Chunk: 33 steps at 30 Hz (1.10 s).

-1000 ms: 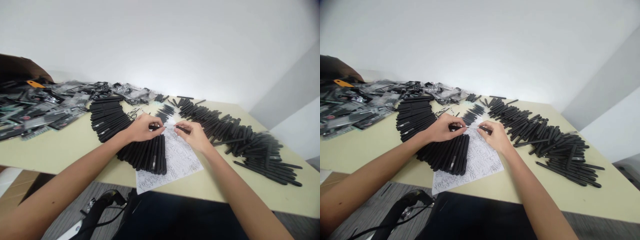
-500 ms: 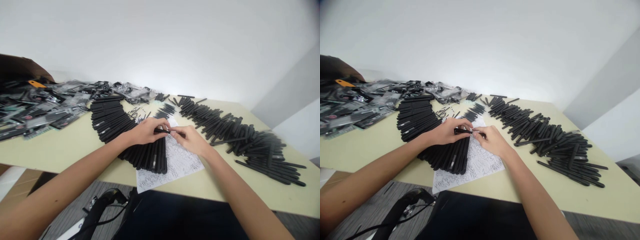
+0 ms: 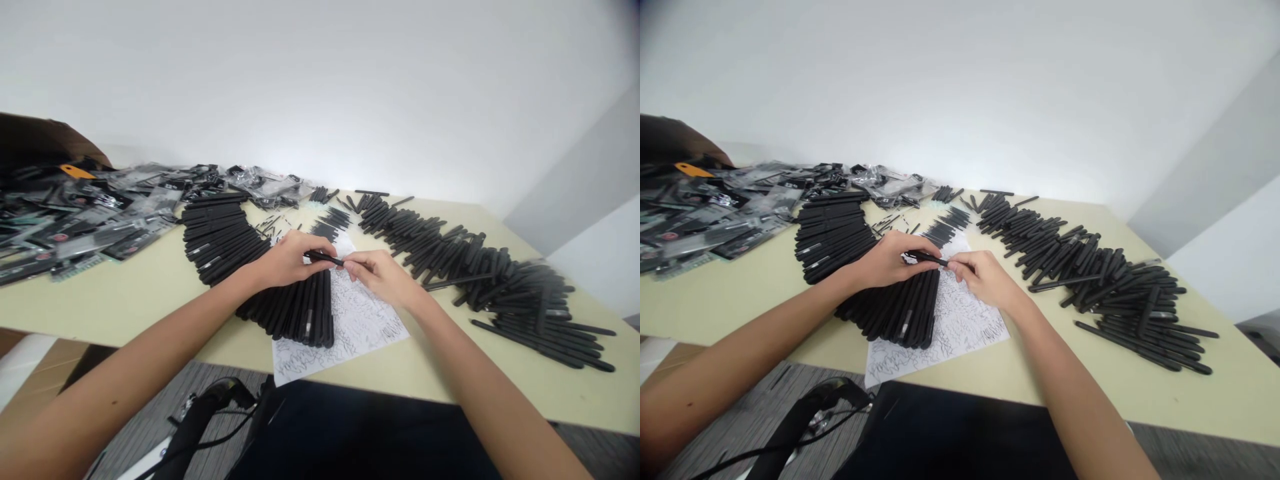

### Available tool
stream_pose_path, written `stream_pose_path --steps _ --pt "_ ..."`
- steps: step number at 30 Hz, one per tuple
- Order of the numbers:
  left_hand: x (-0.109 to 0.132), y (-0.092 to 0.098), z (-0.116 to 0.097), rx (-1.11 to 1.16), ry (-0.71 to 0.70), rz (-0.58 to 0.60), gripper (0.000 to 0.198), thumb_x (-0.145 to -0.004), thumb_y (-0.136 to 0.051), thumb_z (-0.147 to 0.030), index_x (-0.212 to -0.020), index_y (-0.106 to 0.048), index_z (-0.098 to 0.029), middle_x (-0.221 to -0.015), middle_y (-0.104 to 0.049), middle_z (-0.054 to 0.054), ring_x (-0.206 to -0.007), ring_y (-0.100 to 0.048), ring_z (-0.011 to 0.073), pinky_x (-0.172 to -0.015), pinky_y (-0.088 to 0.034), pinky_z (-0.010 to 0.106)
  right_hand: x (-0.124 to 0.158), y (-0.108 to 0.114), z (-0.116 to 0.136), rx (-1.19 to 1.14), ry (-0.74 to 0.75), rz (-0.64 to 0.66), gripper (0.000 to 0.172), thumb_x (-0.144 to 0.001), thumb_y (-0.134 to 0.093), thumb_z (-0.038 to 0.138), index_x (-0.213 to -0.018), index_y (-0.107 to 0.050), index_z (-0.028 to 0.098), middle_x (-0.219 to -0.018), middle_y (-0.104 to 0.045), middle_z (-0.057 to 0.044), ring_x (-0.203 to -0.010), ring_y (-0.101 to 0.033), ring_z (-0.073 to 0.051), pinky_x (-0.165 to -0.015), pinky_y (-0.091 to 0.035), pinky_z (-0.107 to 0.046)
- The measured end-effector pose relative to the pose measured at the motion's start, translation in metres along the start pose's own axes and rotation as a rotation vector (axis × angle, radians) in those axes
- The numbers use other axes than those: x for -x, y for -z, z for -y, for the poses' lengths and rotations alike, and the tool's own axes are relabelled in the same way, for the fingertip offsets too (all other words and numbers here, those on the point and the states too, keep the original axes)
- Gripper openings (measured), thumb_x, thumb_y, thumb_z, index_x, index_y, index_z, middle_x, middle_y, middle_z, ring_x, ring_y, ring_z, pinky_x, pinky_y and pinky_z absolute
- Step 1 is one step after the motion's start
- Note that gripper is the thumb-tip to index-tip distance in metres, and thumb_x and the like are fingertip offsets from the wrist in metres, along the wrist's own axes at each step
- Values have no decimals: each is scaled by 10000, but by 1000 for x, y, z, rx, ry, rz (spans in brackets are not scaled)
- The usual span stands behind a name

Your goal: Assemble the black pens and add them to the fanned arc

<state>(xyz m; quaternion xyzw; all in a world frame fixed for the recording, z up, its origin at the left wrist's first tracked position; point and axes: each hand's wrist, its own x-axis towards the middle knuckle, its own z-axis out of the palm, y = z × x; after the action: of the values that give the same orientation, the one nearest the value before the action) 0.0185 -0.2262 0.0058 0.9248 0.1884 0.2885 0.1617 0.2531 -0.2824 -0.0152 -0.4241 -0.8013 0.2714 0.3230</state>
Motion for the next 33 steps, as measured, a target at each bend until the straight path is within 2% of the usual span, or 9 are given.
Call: stream_pose_path --steps 3,7,9,12,17,22,24,29,33 --pt "0 1 -1 17 -33 29 135 -908 -698 -269 -1001 -751 -186 -963 -780 60 -875 -733 162 -805 -560 241 1 -1 1 -133 -74 80 285 -998 -500 344 -802 -634 188 -680 -558 19 -597 -472 -127 -568 -373 -269" --pt "0 5 -2 -8 -46 -4 130 -907 -697 -249 -1002 -754 -182 -952 -781 59 -859 -733 159 -789 -555 237 0 -5 1 -312 -77 48 239 -909 -663 338 -1097 -636 194 -969 -668 -45 -823 -600 -169 -701 -474 -291" --pt "0 5 -1 -34 -47 -41 127 -902 -706 -242 -998 -751 -174 -940 -782 53 -841 -731 152 -767 -551 227 -1 -5 0 -362 -84 -26 249 -872 -713 333 -1053 -634 181 -989 -667 -54 -832 -609 -167 -724 -480 -294" --pt "0 4 2 -39 -82 -78 125 -901 -719 -257 -980 -749 -165 -916 -785 49 -825 -734 146 -759 -547 216 -1 -2 -2 -332 -113 -79 240 -913 -669 401 -893 -650 162 -773 -613 -10 -649 -528 -125 -601 -418 -266" --pt "1 0 8 -49 -91 -74 149 -922 -704 -299 -987 -748 -172 -914 -786 49 -818 -737 143 -748 -538 211 -2 -3 -5 -216 -103 -48 473 -1004 -502 515 -688 -582 172 -572 -429 44 -512 -348 -89 -492 -270 -265" --pt "-1 2 12 -122 -39 -165 139 -921 -701 -289 -959 -735 -159 -885 -781 43 -774 -725 135 -713 -517 206 -4 -3 -7 -306 -138 -267 390 -926 -644 520 -1080 -675 163 -818 -655 -29 -577 -498 -110 -530 -409 -263" --pt "-2 4 13 -128 -15 -217 135 -907 -716 -279 -935 -729 -148 -881 -780 48 -777 -726 138 -716 -520 204 -4 -1 -9 -358 -122 -306 427 -846 -750 496 -1106 -676 165 -917 -688 -58 -623 -543 -122 -556 -452 -270" --pt "-2 6 13 -79 -29 -227 127 -874 -757 -269 -914 -740 -149 -879 -787 48 -797 -739 146 -745 -531 208 -2 1 -9 -349 -140 -301 440 -885 -665 586 -857 -705 149 -610 -621 -8 -463 -499 -111 -485 -418 -267" --pt "-2 6 11 -38 -24 -207 130 -861 -773 -272 -906 -750 -152 -884 -790 50 -817 -747 154 -772 -539 217 -2 0 -7 -180 -257 -280 711 -982 -415 676 -527 -606 164 -389 -452 3 -361 -405 -89 -435 -339 -257"
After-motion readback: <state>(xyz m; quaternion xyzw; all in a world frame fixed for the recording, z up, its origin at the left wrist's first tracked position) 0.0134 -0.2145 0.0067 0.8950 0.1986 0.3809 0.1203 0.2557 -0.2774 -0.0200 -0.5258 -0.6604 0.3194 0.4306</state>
